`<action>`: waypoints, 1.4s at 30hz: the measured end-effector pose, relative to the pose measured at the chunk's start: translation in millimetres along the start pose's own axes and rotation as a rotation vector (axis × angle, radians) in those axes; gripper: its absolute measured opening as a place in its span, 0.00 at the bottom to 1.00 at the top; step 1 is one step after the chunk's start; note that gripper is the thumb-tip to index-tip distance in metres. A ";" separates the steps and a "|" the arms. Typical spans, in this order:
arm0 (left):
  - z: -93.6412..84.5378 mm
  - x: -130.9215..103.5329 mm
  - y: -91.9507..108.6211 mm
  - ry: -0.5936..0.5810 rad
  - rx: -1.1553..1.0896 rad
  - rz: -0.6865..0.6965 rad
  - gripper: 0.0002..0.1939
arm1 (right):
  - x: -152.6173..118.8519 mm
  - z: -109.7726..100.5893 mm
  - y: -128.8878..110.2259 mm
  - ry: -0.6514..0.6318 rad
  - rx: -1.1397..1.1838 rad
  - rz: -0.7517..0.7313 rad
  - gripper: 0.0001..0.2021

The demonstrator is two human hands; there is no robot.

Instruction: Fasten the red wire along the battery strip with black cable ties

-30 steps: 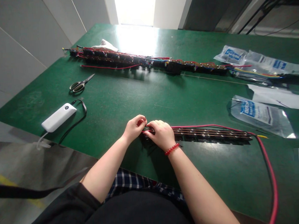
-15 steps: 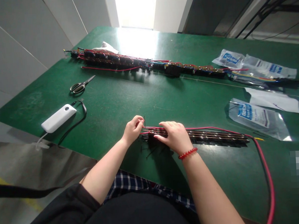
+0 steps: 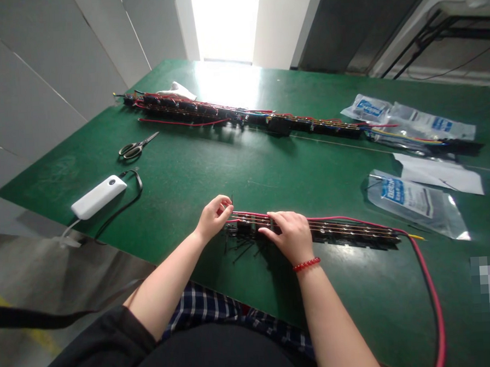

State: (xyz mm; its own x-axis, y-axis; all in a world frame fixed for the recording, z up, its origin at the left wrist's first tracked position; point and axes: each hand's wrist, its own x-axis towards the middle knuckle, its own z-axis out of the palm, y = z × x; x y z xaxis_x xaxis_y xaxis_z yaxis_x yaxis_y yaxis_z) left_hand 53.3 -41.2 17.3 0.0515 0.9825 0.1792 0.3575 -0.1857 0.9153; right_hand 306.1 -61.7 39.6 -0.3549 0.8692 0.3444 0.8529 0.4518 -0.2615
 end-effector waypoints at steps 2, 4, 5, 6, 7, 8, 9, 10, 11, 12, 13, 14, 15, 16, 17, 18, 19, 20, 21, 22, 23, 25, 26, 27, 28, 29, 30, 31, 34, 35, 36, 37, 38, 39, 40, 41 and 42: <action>0.5 -2.2 -0.6 0.026 0.023 0.014 0.10 | -1.8 1.7 0.5 0.022 -0.017 -0.006 0.21; -0.2 -6.1 -0.9 0.071 0.080 0.041 0.12 | -3.3 2.9 0.9 0.029 -0.027 -0.010 0.21; -1.0 -8.5 -0.8 0.084 0.117 0.056 0.15 | -3.7 3.3 1.0 0.030 -0.029 -0.009 0.21; -2.0 -11.1 -0.5 0.086 0.148 0.070 0.17 | -4.1 3.5 1.0 0.031 -0.029 -0.008 0.21; -3.0 -13.6 0.2 0.069 0.171 0.076 0.21 | -4.2 3.6 0.9 0.033 -0.028 -0.007 0.21; -3.9 -15.9 1.0 0.045 0.186 0.075 0.24 | -4.3 3.6 0.7 0.035 -0.026 -0.007 0.21; -4.6 -17.9 2.0 0.020 0.199 0.073 0.26 | -4.3 3.5 0.4 0.037 -0.024 -0.007 0.21; -5.0 -19.2 2.9 -0.004 0.214 0.075 0.27 | -4.2 3.2 0.1 0.037 -0.021 -0.007 0.21; -5.0 -20.1 3.6 -0.023 0.232 0.081 0.28 | -4.1 3.0 -0.2 0.036 -0.018 -0.006 0.21; -4.8 -20.4 4.1 -0.038 0.255 0.091 0.29 | -4.0 2.8 -0.5 0.035 -0.015 -0.004 0.21; -4.4 -20.3 4.3 -0.048 0.279 0.104 0.29 | -3.9 2.6 -0.7 0.033 -0.012 -0.001 0.21; -4.0 -19.8 4.2 -0.055 0.300 0.115 0.28 | -3.9 2.5 -0.9 0.031 -0.008 0.003 0.21; -3.5 -19.2 4.0 -0.059 0.317 0.125 0.28 | -3.9 2.5 -1.0 0.029 -0.004 0.008 0.21; -3.2 -18.6 3.7 -0.065 0.331 0.133 0.26 | -3.9 2.6 -1.0 0.027 0.000 0.012 0.21; -3.1 -18.0 3.6 -0.071 0.344 0.140 0.25 | -4.0 2.8 -0.9 0.026 0.005 0.016 0.21; -3.1 -17.4 3.6 -0.078 0.357 0.147 0.23 | -4.1 3.0 -0.8 0.024 0.010 0.019 0.21; -3.3 -17.0 3.9 -0.085 0.371 0.153 0.21 | -4.1 3.3 -0.6 0.024 0.014 0.022 0.21; -3.5 -16.7 4.3 -0.089 0.385 0.156 0.19 | -4.2 3.5 -0.5 0.024 0.018 0.024 0.21; -3.7 -16.5 4.9 -0.091 0.397 0.155 0.18 | -4.2 3.6 -0.4 0.023 0.023 0.025 0.21; -3.8 -16.4 5.4 -0.091 0.404 0.152 0.18 | -4.2 3.6 -0.3 0.024 0.027 0.025 0.21; -3.9 -16.4 5.9 -0.090 0.407 0.147 0.18 | -4.2 3.6 -0.3 0.026 0.031 0.025 0.21; -3.9 -16.4 6.6 -0.090 0.408 0.139 0.18 | -4.1 3.4 -0.3 0.026 0.035 0.025 0.21; -3.8 -16.5 6.7 -0.091 0.408 0.138 0.18 | -4.1 3.2 -0.3 0.026 0.035 0.026 0.21; -3.7 -16.5 6.7 -0.091 0.408 0.139 0.18 | -4.0 3.1 -0.4 0.026 0.033 0.027 0.21; -3.6 -16.4 6.5 -0.093 0.410 0.141 0.18 | -4.0 3.0 -0.4 0.025 0.031 0.028 0.21; -3.6 -16.3 6.2 -0.095 0.411 0.144 0.17 | -4.0 2.9 -0.5 0.024 0.028 0.028 0.21; -3.6 -16.1 6.0 -0.098 0.412 0.147 0.17 | -4.0 2.9 -0.6 0.024 0.026 0.028 0.21; -3.6 -16.0 5.6 -0.100 0.413 0.149 0.17 | -4.0 2.9 -0.7 0.024 0.025 0.028 0.21; -4.1 -15.4 4.9 -0.102 0.419 0.153 0.17 | -3.9 3.1 -0.9 0.025 0.028 0.024 0.21; -4.2 -15.3 4.7 -0.101 0.421 0.152 0.17 | -3.8 3.1 -0.9 0.026 0.030 0.024 0.21; -4.3 -15.2 4.5 -0.101 0.422 0.151 0.16 | -3.7 3.1 -0.9 0.028 0.031 0.023 0.21; -4.4 -15.1 4.3 -0.102 0.422 0.151 0.16 | -3.7 3.0 -1.0 0.029 0.031 0.022 0.21; -4.4 -15.1 4.1 -0.103 0.421 0.152 0.16 | -3.6 2.9 -1.0 0.030 0.031 0.021 0.21; -4.3 -15.1 4.0 -0.104 0.419 0.154 0.17 | -3.5 2.6 -1.1 0.031 0.031 0.020 0.21; -4.2 -15.2 3.8 -0.104 0.416 0.156 0.17 | -3.5 2.4 -1.2 0.032 0.030 0.020 0.21; -4.1 -15.2 3.6 -0.103 0.414 0.158 0.17 | -3.5 2.1 -1.4 0.031 0.028 0.019 0.21; -4.1 -15.3 3.5 -0.102 0.411 0.159 0.17 | -3.4 1.9 -1.5 0.031 0.025 0.020 0.21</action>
State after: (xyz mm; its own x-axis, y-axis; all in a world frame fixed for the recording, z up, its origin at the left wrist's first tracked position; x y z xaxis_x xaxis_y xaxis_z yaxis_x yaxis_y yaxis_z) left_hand 50.0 -57.0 19.2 0.2199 0.9428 0.2504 0.6776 -0.3323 0.6560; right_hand 305.3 -65.0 37.1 -0.3260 0.8715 0.3664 0.8496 0.4400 -0.2908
